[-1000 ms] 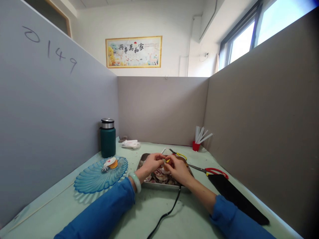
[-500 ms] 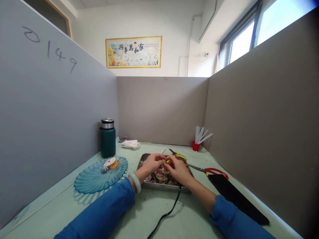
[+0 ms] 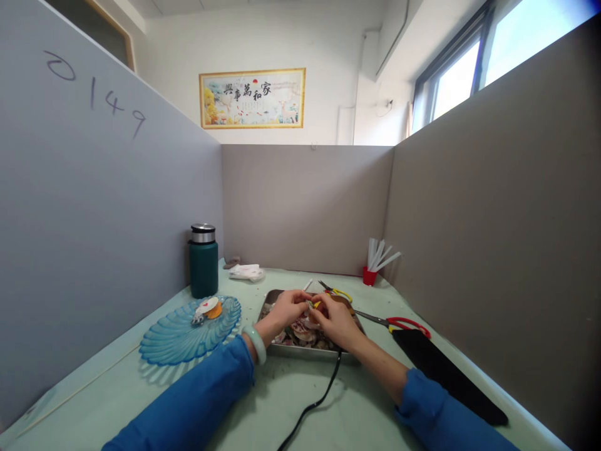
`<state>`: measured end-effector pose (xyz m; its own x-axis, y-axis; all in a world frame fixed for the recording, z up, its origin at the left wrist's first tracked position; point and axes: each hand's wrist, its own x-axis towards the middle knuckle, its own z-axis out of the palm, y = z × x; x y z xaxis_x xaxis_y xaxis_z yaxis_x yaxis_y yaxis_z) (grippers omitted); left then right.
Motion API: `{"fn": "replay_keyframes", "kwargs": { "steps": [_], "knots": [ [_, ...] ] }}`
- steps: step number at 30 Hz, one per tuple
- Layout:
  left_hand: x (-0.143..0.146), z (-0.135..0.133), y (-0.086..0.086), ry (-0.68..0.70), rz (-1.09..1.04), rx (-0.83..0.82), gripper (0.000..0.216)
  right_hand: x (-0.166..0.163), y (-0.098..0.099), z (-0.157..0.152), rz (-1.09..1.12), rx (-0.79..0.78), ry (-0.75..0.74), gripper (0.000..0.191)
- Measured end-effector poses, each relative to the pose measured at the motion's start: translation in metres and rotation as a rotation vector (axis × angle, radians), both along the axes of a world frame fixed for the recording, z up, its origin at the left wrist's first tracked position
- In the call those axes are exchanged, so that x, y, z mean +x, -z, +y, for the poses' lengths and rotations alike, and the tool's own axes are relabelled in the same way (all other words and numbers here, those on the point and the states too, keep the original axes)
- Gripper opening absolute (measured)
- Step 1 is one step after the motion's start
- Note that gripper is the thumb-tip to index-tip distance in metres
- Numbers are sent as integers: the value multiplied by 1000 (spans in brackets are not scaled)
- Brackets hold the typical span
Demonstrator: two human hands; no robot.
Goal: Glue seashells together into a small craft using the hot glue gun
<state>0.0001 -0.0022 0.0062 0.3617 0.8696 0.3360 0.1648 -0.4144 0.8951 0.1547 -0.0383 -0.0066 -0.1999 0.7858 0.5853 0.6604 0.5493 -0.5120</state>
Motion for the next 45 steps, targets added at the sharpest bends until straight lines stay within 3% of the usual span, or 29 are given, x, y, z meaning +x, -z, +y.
{"fn": "replay_keyframes", "kwargs": {
  "steps": [21,45],
  "knots": [
    [0,-5,-3,86,-154,-75,26,0,-2,-1,48,60,93,15],
    [0,-5,-2,99,-221,-133,29,-2,-6,-6,20,128,71,9]
  ]
}}
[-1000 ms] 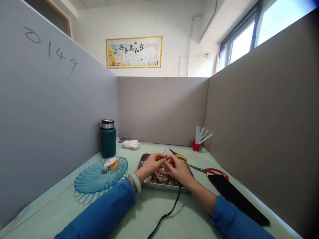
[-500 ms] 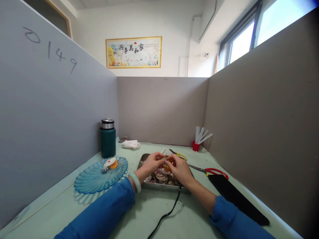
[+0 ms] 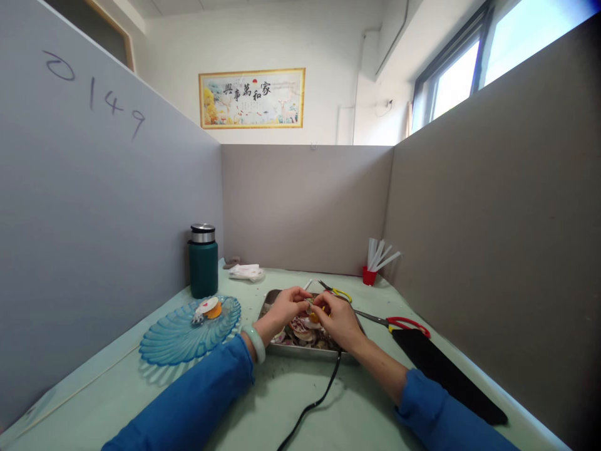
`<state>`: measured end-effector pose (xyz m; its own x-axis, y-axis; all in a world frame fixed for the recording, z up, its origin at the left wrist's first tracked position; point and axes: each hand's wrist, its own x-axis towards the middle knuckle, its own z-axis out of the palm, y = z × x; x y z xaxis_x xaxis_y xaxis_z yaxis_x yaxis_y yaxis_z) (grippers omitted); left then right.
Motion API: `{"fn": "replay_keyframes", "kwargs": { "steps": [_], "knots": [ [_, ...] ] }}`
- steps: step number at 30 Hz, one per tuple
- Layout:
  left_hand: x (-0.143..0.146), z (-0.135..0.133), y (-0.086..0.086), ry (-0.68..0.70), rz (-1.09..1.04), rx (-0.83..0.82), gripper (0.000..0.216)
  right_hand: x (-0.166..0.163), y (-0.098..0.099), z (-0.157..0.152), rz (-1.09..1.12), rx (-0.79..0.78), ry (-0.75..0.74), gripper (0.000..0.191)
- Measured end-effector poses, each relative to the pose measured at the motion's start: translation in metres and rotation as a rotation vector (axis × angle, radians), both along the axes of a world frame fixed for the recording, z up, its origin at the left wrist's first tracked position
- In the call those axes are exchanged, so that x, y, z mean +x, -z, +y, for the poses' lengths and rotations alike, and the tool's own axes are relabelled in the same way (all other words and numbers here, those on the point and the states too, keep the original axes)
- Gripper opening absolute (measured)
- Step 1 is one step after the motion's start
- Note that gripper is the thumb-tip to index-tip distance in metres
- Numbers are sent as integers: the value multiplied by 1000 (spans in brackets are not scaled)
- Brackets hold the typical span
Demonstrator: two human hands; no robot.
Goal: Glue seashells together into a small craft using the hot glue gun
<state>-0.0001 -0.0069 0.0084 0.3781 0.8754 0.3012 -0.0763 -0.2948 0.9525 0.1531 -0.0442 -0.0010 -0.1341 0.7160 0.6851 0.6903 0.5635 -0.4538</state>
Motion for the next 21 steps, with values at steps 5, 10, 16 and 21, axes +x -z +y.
{"fn": "replay_keyframes", "kwargs": {
  "steps": [5,10,16,21],
  "knots": [
    [-1,0,1,30,25,25,32,0,1,1,12,1,5,10],
    [-1,3,2,39,23,22,33,0,0,0,12,-6,13,9],
    [-2,2,2,32,27,17,30,1,0,-1,-10,14,-6,7],
    [-2,4,3,29,44,15,28,0,0,-1,-19,15,-3,7]
  ]
}}
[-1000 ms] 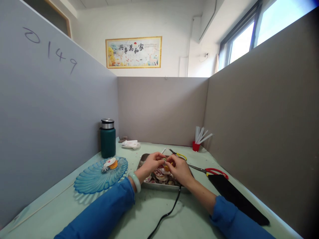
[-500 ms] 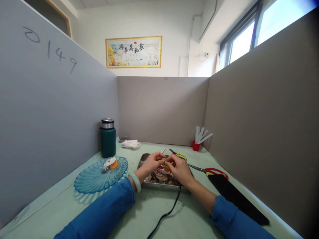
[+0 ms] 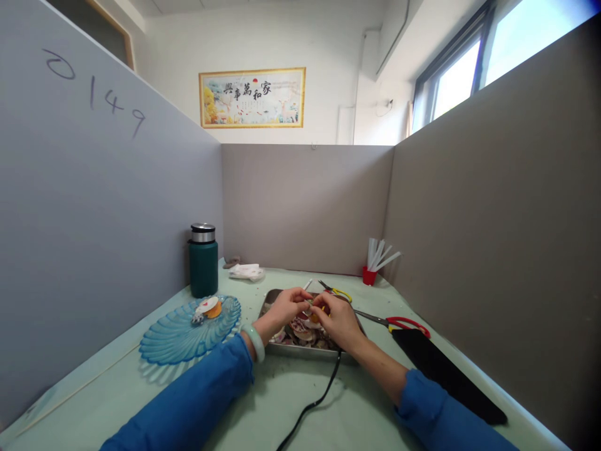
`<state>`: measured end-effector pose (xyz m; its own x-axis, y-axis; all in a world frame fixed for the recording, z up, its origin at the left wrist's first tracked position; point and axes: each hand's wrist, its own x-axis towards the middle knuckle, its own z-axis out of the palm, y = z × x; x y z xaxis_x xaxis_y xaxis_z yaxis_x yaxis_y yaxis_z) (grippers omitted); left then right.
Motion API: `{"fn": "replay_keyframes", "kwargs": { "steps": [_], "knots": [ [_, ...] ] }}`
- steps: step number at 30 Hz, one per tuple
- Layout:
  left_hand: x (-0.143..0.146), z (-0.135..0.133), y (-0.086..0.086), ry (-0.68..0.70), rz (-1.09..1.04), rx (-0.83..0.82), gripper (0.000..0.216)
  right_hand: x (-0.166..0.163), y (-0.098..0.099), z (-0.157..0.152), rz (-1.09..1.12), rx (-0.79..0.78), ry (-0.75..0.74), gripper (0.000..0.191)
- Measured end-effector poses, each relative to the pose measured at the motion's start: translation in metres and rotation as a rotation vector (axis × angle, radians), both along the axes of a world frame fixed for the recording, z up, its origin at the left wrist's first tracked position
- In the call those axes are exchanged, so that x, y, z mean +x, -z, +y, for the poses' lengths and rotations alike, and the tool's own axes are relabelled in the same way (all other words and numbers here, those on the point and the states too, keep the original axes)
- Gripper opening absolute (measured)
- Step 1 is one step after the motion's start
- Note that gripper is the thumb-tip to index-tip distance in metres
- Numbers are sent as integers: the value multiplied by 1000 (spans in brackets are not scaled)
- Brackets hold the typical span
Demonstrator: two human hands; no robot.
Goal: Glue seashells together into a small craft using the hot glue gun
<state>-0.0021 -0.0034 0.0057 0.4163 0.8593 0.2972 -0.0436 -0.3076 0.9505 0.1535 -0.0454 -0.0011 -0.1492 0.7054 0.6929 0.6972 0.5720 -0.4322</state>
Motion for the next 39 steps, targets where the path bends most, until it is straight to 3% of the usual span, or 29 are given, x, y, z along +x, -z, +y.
{"fn": "replay_keyframes", "kwargs": {
  "steps": [17,39],
  "knots": [
    [-1,7,5,-28,79,109,19,0,1,1,-14,-8,-3,6],
    [1,-8,-5,-12,-59,-62,28,0,-1,1,43,-18,108,13]
  ]
}}
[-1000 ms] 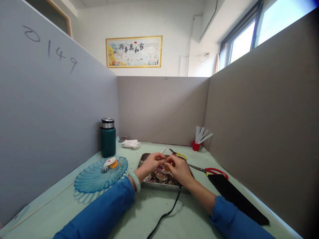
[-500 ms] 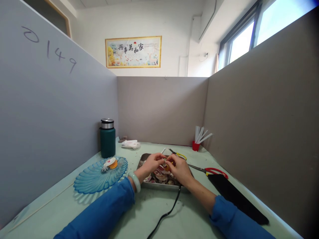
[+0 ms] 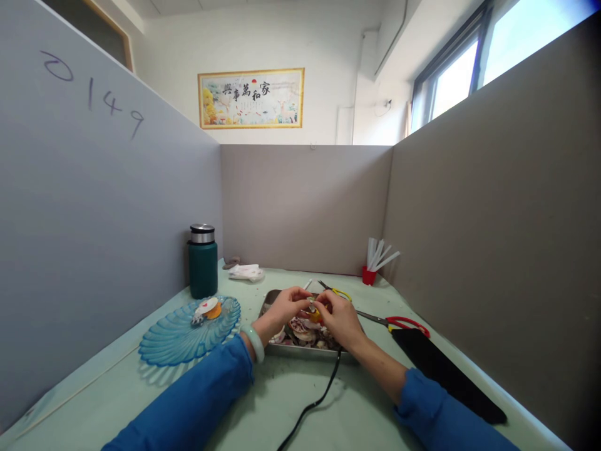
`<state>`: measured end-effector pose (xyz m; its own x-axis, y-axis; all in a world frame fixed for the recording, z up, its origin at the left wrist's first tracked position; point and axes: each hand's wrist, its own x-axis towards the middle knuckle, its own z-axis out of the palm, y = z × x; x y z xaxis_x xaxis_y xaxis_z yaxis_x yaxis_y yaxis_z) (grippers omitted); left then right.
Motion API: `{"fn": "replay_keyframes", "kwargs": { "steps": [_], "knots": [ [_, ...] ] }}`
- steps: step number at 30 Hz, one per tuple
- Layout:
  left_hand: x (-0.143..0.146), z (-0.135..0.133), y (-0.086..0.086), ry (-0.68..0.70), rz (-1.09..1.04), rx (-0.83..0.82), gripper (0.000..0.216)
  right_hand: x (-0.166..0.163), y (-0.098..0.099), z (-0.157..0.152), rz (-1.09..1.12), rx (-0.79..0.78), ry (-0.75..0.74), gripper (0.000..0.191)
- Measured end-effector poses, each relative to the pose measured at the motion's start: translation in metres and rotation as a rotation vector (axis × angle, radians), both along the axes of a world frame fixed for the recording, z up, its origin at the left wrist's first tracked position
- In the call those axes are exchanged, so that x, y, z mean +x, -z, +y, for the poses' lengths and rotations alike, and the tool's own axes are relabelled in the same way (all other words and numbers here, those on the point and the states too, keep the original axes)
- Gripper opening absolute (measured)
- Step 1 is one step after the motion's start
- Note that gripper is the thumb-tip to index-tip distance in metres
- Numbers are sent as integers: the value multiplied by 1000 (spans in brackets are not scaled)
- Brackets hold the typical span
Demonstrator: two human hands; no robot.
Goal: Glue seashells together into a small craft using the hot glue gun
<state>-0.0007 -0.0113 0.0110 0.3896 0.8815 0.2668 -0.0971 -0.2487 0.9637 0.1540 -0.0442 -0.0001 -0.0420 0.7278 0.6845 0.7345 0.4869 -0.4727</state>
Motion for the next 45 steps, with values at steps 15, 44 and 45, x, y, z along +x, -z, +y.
{"fn": "replay_keyframes", "kwargs": {
  "steps": [15,44,45],
  "knots": [
    [1,2,2,-23,44,69,25,0,0,0,-6,14,-14,15],
    [1,9,7,-150,223,258,22,0,2,3,-15,-9,-40,12],
    [1,9,7,-164,251,284,22,0,2,3,-16,-12,-42,11]
  ]
}}
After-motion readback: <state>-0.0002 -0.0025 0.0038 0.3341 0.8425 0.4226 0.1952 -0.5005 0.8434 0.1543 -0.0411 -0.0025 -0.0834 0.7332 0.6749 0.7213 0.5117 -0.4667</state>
